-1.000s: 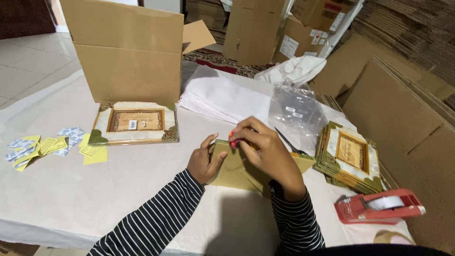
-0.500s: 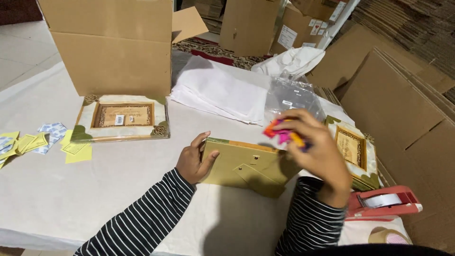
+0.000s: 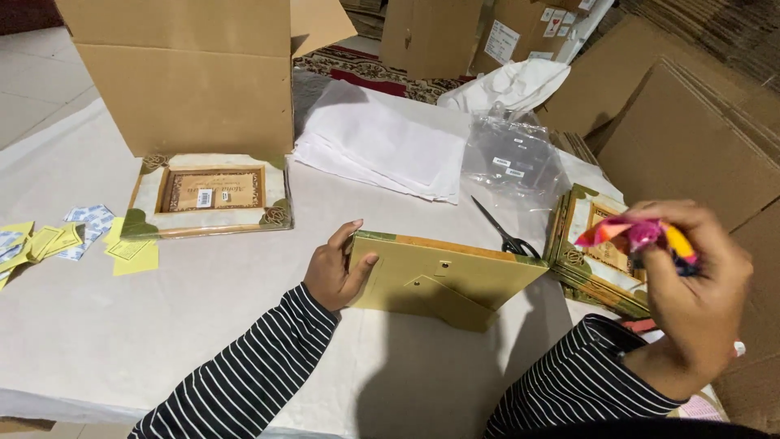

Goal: Applying colorful adhesive strips to the back of picture frames as part of a packaging process.

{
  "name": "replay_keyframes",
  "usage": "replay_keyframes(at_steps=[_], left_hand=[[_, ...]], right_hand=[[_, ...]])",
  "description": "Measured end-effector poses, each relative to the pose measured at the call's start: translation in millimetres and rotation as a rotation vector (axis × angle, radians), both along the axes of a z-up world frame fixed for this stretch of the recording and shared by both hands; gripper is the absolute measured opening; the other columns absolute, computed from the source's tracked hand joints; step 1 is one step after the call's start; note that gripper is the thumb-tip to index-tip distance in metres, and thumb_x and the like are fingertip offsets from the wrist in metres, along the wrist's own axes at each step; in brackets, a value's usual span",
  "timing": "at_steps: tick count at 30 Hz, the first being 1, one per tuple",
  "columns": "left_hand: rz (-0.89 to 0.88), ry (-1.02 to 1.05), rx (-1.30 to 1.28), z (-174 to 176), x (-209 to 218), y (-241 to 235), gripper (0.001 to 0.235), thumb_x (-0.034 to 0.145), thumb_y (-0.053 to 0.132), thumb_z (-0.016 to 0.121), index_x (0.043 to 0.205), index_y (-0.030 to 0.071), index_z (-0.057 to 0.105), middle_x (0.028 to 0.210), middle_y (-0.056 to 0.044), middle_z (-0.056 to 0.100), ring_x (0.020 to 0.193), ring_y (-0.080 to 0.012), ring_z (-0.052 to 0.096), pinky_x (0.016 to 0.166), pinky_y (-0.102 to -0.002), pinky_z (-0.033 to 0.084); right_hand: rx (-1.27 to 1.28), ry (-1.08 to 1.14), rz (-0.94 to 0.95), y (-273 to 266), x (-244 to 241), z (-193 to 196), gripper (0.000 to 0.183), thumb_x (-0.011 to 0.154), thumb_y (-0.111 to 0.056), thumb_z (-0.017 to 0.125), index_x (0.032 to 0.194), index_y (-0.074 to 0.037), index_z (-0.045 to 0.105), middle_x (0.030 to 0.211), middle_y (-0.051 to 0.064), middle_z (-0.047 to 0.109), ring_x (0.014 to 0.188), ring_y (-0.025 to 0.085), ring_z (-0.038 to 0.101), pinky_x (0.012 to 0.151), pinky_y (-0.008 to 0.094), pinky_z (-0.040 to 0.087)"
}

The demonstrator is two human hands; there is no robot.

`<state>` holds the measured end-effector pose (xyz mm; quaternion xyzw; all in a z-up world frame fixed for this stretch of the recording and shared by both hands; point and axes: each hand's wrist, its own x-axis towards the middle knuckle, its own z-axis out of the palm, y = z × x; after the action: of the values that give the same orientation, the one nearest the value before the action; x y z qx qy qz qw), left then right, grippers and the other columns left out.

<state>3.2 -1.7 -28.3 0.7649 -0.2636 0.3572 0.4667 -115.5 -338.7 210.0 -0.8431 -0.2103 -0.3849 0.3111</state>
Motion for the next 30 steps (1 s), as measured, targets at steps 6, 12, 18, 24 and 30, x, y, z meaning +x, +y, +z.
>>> replay_keyframes(at_steps=[6, 12, 18, 24, 30], left_hand=[[-0.003, -0.075, -0.005, -1.2, 1.1, -0.6, 0.057, 0.104, 0.036, 0.059, 0.143, -0.002, 0.041, 0.058, -0.001, 0.036, 0.046, -0.0147, 0.035, 0.05, -0.031, 0.033], [0.001, 0.085, -0.01, 8.2, -4.6, -0.1, 0.066, 0.1, 0.046, 0.056, 0.137, -0.008, 0.05, 0.054, 0.002, 0.036, 0.044, -0.0121, 0.035, 0.046, -0.03, 0.031], [-0.014, 0.124, -0.021, 4.4, -2.4, -0.3, 0.065, 0.099, 0.046, 0.057, 0.138, -0.007, 0.05, 0.057, 0.001, 0.036, 0.048, -0.0135, 0.038, 0.051, -0.03, 0.034], [0.002, 0.008, -0.009, 6.5, -3.2, -0.6, 0.062, 0.102, 0.044, 0.056, 0.14, -0.004, 0.047, 0.055, 0.0, 0.038, 0.044, -0.0144, 0.038, 0.048, -0.031, 0.034], [0.024, 0.022, 0.01, -0.8, 1.9, 1.0, 0.06, 0.101, 0.041, 0.058, 0.142, -0.002, 0.046, 0.054, -0.001, 0.042, 0.044, -0.0162, 0.041, 0.048, -0.032, 0.036]], right_hand=[[0.434, 0.046, 0.092, -8.9, 8.8, -18.5, 0.029, 0.094, 0.001, 0.03, 0.118, -0.001, 0.047, 0.103, 0.016, 0.05, 0.101, 0.023, 0.059, 0.078, 0.029, 0.059], [0.357, 0.146, 0.34, -5.3, 9.5, -20.4, 0.03, 0.083, -0.005, 0.041, 0.113, -0.009, 0.041, 0.105, 0.014, 0.053, 0.105, 0.019, 0.055, 0.092, 0.031, 0.058], [0.358, -0.442, 0.182, -16.2, 33.4, -41.2, 0.033, 0.101, 0.025, 0.04, 0.101, -0.008, 0.035, 0.105, 0.021, 0.055, 0.084, 0.026, 0.052, 0.081, 0.039, 0.05], [0.403, -0.486, 0.161, -82.3, 42.4, -72.3, 0.021, 0.127, -0.016, 0.048, 0.115, 0.001, 0.043, 0.146, 0.029, 0.05, 0.135, 0.04, 0.057, 0.113, 0.053, 0.06], [0.237, -0.397, 0.181, -13.7, 5.5, -20.8, 0.027, 0.102, 0.026, 0.055, 0.09, 0.002, 0.051, 0.112, 0.025, 0.052, 0.107, 0.038, 0.062, 0.111, 0.051, 0.062]])
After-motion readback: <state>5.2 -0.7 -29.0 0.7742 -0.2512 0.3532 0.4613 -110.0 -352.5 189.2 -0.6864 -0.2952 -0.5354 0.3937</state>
